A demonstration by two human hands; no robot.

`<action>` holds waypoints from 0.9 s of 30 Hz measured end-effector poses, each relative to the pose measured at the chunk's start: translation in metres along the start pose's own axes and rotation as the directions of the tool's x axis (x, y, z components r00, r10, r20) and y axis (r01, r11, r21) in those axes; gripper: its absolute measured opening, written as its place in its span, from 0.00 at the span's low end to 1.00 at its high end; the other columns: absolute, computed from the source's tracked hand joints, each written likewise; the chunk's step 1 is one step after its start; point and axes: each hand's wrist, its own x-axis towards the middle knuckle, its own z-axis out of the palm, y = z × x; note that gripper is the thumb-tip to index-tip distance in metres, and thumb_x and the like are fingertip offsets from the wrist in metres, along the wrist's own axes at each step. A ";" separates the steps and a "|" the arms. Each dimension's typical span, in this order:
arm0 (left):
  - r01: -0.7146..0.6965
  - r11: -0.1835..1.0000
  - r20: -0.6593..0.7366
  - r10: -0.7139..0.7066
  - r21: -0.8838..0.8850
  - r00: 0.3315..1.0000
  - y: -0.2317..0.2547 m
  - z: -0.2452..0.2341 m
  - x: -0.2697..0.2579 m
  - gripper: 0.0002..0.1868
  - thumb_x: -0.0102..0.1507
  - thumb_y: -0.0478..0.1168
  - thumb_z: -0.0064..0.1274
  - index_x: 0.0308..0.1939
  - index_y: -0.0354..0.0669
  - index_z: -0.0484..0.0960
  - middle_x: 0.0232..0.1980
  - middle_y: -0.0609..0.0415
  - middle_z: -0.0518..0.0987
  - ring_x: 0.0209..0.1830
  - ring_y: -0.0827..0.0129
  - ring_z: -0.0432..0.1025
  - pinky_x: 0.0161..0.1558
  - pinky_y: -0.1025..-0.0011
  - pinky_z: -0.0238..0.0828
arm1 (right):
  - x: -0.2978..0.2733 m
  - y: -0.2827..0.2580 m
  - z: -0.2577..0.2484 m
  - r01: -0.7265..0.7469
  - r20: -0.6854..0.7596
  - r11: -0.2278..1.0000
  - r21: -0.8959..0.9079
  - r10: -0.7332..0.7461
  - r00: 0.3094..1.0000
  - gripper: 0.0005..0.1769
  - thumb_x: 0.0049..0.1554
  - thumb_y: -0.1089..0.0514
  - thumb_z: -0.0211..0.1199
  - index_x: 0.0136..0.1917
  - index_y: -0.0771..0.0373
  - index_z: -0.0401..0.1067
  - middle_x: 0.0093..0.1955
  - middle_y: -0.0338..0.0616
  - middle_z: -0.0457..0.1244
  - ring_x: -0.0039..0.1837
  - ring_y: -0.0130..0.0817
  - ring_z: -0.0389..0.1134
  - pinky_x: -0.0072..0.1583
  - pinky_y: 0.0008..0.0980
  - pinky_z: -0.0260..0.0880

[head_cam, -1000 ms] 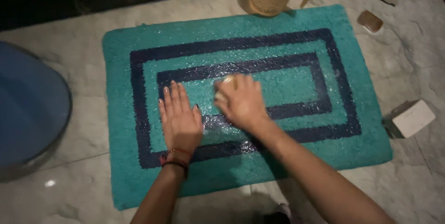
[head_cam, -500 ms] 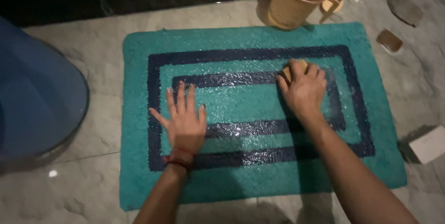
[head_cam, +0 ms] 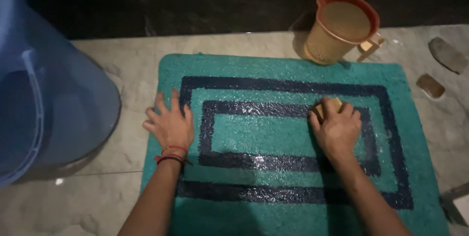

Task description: The person washes a turquoise and navy blue rectangular mat by hand using a bar of soap, a bucket of water, and a plastic mug.

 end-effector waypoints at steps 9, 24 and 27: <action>-0.093 0.992 0.047 0.089 0.089 0.995 -0.002 -0.027 0.003 0.29 0.65 0.48 0.51 0.71 0.53 0.73 0.54 0.36 0.68 0.44 0.43 0.75 0.42 0.54 0.78 | -0.007 -0.002 -0.004 -0.008 0.007 0.999 0.035 0.008 1.000 0.28 0.54 0.38 0.69 0.65 0.44 0.74 0.59 0.59 0.61 0.56 0.57 0.63 0.55 0.53 0.66; 0.009 1.000 0.066 -0.009 -0.003 0.998 -0.033 -0.073 -0.093 0.26 0.65 0.45 0.50 0.68 0.50 0.76 0.54 0.38 0.70 0.43 0.43 0.75 0.38 0.52 0.77 | -0.044 -0.003 -0.024 0.050 -0.015 0.995 0.083 -0.049 0.999 0.26 0.53 0.39 0.70 0.63 0.43 0.75 0.55 0.60 0.61 0.53 0.57 0.63 0.55 0.53 0.67; -0.022 0.997 -0.028 0.024 0.068 0.999 -0.040 -0.068 -0.107 0.27 0.63 0.44 0.51 0.67 0.48 0.77 0.59 0.34 0.70 0.55 0.42 0.71 0.47 0.53 0.76 | -0.055 -0.010 -0.026 0.028 -0.012 1.000 0.011 -0.028 1.000 0.28 0.53 0.39 0.69 0.65 0.44 0.73 0.55 0.58 0.61 0.54 0.57 0.63 0.54 0.54 0.66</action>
